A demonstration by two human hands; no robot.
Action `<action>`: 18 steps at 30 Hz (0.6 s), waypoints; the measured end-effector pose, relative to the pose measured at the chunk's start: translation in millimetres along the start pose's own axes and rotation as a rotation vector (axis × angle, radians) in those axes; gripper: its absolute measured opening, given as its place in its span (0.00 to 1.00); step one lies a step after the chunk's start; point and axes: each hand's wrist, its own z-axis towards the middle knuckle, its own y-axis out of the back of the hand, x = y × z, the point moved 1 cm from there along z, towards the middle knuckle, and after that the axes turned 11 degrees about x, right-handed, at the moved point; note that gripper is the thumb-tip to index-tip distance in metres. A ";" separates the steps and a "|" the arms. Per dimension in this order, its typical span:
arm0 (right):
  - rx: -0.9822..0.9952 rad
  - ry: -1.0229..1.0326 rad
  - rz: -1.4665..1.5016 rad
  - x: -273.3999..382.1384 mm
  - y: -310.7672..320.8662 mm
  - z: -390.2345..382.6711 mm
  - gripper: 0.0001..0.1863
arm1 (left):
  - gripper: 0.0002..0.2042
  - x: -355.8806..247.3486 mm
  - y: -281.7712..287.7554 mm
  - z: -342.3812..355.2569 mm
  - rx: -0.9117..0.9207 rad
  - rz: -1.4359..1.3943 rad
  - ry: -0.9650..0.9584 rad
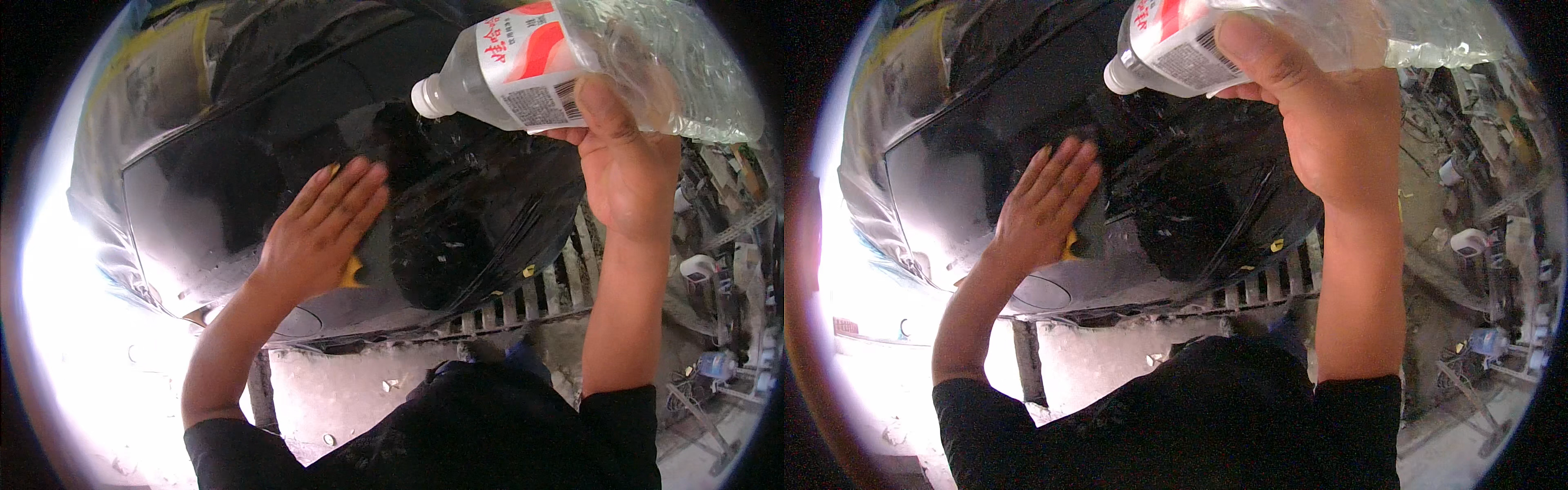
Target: The person walks to a car in a workshop, retrieves a sanding block and a water bottle, then sands a black car panel while continuously pouring water from the bottle onto the surface. The person switches to a different sanding block and continues wet sanding the same area.
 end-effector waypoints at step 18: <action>0.046 0.002 0.021 -4.9 -3.1 -0.7 0.28 | 0.32 -2.0 14.7 24.6 0.000 -0.040 -0.015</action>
